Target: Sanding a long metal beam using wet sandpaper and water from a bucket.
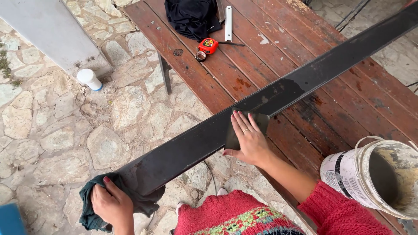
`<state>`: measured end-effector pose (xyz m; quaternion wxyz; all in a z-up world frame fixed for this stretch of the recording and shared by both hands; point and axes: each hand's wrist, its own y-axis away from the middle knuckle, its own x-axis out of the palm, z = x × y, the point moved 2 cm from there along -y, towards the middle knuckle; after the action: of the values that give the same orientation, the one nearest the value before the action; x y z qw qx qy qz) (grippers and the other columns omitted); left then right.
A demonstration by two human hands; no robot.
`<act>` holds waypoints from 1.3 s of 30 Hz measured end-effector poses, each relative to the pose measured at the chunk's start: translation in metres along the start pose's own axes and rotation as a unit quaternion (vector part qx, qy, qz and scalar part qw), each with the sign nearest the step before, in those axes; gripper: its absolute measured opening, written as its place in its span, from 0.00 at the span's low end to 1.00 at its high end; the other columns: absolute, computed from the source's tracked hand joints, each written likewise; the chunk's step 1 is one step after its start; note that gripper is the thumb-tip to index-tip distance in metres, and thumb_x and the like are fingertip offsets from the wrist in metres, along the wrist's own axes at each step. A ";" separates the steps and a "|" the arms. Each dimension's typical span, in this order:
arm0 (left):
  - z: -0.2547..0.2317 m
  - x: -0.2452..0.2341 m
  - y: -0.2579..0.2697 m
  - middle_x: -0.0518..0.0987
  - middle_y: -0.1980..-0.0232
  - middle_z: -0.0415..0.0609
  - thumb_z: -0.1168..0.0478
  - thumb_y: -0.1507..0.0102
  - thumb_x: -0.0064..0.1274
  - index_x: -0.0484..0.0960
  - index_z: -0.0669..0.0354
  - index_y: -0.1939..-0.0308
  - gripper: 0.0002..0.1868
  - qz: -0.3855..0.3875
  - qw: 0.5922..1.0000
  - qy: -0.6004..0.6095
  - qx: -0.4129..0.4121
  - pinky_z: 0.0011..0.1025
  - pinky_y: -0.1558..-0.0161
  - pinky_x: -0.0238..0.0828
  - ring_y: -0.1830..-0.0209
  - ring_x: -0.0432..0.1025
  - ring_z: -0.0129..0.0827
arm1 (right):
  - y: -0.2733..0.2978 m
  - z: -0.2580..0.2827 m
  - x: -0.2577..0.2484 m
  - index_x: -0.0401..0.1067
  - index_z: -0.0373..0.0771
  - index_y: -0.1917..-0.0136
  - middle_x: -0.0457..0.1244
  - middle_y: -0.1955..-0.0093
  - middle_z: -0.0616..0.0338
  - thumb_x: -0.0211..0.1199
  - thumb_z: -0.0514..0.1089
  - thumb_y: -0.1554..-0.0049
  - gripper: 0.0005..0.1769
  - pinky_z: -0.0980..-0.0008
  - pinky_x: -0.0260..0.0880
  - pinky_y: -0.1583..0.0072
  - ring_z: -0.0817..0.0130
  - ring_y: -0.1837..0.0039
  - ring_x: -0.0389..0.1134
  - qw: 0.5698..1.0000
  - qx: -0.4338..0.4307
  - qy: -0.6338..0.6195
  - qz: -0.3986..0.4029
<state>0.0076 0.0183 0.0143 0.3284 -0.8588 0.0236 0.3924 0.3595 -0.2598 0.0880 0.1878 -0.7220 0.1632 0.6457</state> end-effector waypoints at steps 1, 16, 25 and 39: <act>-0.001 -0.001 0.001 0.66 0.71 0.54 0.67 0.16 0.45 0.67 0.68 0.68 0.23 0.000 1.000 0.004 0.001 0.40 0.67 0.59 0.71 0.64 0.48 | -0.001 -0.009 0.003 0.30 0.31 0.20 0.28 0.16 0.45 0.09 0.85 0.47 0.64 0.52 0.22 0.19 0.56 0.16 0.30 1.000 0.023 -0.010 0.008; -0.008 -0.008 -0.001 0.66 0.71 0.55 0.67 0.18 0.44 0.65 0.68 0.69 0.22 -0.012 1.000 0.008 0.016 0.42 0.66 0.60 0.70 0.64 0.50 | -0.025 -0.031 0.001 0.24 0.30 0.20 0.22 0.16 0.45 0.16 0.85 0.45 0.63 0.58 0.21 0.20 0.55 0.16 0.24 0.976 0.198 -0.042 0.075; -0.007 -0.004 -0.002 0.66 0.71 0.54 0.66 0.18 0.44 0.65 0.68 0.69 0.22 -0.010 1.000 0.012 0.013 0.41 0.67 0.59 0.70 0.64 0.50 | 0.004 -0.012 0.002 0.29 0.34 0.20 0.26 0.15 0.50 0.11 0.85 0.43 0.60 0.48 0.18 0.20 0.60 0.17 0.28 0.993 0.070 0.095 -0.023; -0.004 -0.001 -0.001 0.67 0.71 0.55 0.66 0.18 0.45 0.66 0.68 0.68 0.21 -0.018 1.000 0.006 0.020 0.42 0.67 0.60 0.70 0.65 0.50 | 0.008 -0.031 0.002 0.27 0.32 0.20 0.26 0.16 0.45 0.22 0.84 0.41 0.59 0.46 0.25 0.22 0.56 0.17 0.30 0.993 0.101 0.052 0.028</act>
<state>0.0099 0.0164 0.0174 0.3522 -0.8548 0.0181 0.3808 0.3831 -0.2820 0.0881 0.2331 -0.7270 0.2576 0.5923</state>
